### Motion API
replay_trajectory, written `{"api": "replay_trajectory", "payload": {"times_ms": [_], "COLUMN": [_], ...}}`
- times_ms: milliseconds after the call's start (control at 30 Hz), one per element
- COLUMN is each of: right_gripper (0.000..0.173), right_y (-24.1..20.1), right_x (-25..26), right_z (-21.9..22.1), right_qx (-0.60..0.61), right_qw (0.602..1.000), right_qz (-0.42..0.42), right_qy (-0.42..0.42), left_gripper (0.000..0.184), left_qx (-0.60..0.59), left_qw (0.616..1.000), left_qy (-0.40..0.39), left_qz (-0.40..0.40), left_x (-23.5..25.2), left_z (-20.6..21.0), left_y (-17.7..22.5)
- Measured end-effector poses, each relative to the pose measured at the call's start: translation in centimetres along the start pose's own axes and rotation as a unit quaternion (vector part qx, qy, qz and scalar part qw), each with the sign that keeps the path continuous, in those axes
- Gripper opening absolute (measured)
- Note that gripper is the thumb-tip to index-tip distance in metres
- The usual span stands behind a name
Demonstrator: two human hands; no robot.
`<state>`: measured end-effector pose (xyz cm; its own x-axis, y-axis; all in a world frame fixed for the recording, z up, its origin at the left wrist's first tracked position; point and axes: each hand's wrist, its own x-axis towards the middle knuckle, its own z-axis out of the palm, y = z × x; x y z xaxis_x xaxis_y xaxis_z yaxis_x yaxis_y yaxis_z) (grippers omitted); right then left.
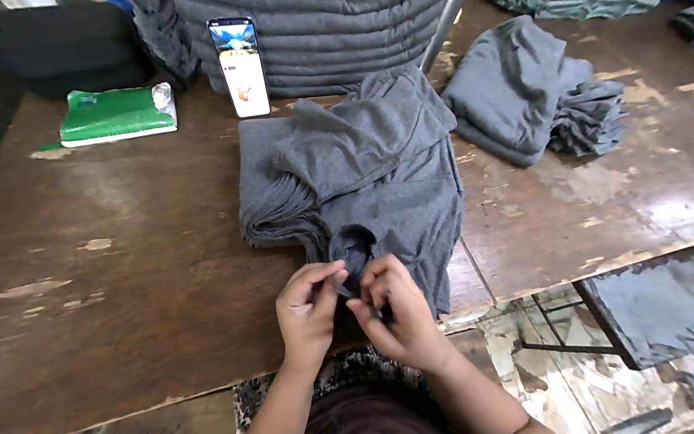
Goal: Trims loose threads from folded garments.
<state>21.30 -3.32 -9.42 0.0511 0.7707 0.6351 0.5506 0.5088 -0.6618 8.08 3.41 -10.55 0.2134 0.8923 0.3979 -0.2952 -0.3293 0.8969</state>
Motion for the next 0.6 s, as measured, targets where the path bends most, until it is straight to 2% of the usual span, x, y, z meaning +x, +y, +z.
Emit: {"api": "replay_trajectory", "payload": {"times_ms": [100,233,400,600], "right_gripper": [0.035,0.037,0.039,0.044], "right_y": [0.7,0.0,-0.4,-0.6], "right_x": [-0.9,-1.3,-0.9,0.2], "right_z": [0.0,-0.4,-0.4,0.1], "right_qx": [-0.043,-0.133,-0.179,-0.199], "right_qw": [0.994,0.981,0.972,0.970], "right_qz": [0.094,0.127,0.134,0.117], "right_qy": [-0.033,-0.065,-0.067,-0.076], "left_gripper": [0.007,0.007,0.008,0.009], "left_qx": [-0.083,-0.164,-0.202,-0.158], "left_qw": [0.992,0.973,0.969,0.983], "left_qy": [0.042,0.074,0.060,0.024], "left_qz": [-0.085,-0.144,-0.131,-0.087], "left_x": [0.3,0.2,-0.1,0.0], "left_z": [-0.4,-0.2,-0.5,-1.1], "left_y": [0.0,0.6,0.5,0.6]}}
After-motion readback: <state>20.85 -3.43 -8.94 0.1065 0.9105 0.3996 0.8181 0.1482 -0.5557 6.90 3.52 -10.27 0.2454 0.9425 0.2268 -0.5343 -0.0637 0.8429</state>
